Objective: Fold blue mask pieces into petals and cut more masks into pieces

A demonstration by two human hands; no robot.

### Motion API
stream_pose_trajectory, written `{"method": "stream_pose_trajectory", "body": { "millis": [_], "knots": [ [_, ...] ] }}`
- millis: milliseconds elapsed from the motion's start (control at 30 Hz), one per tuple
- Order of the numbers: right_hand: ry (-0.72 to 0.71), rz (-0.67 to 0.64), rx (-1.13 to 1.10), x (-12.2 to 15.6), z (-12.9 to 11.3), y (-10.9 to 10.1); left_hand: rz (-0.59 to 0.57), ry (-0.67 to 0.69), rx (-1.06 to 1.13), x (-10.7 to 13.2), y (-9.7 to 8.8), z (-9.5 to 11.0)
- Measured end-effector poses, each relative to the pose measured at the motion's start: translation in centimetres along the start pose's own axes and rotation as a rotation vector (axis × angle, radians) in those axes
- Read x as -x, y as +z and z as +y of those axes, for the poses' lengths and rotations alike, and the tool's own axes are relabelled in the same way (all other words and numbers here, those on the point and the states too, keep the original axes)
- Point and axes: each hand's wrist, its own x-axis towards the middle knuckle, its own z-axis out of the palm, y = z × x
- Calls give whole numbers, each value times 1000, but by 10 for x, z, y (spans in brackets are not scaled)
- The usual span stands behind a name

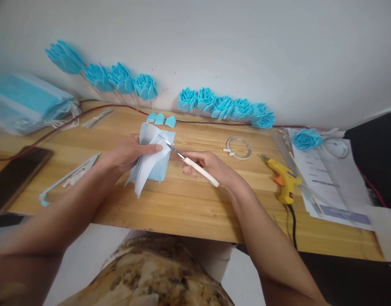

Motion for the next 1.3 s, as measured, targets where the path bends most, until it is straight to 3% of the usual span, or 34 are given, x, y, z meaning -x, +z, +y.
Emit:
{"method": "stream_pose_trajectory", "body": {
  "millis": [233,500,867,1100,1300],
  "knots": [
    [97,31,-60,1,-3,0,91,53,34,-1,-4,1],
    [30,-4,-18,-1,2,0,79,57,-119,-1,1,-5],
    [-1,-14,14,-1,2,0,99,74,-152,0,1,-4],
    [-8,5,-1,-3,4,0,-34,31,-136,1,3,-7],
    [0,6,-7,-2,2,1,54,33,-80,0,2,-5]
  ]
}}
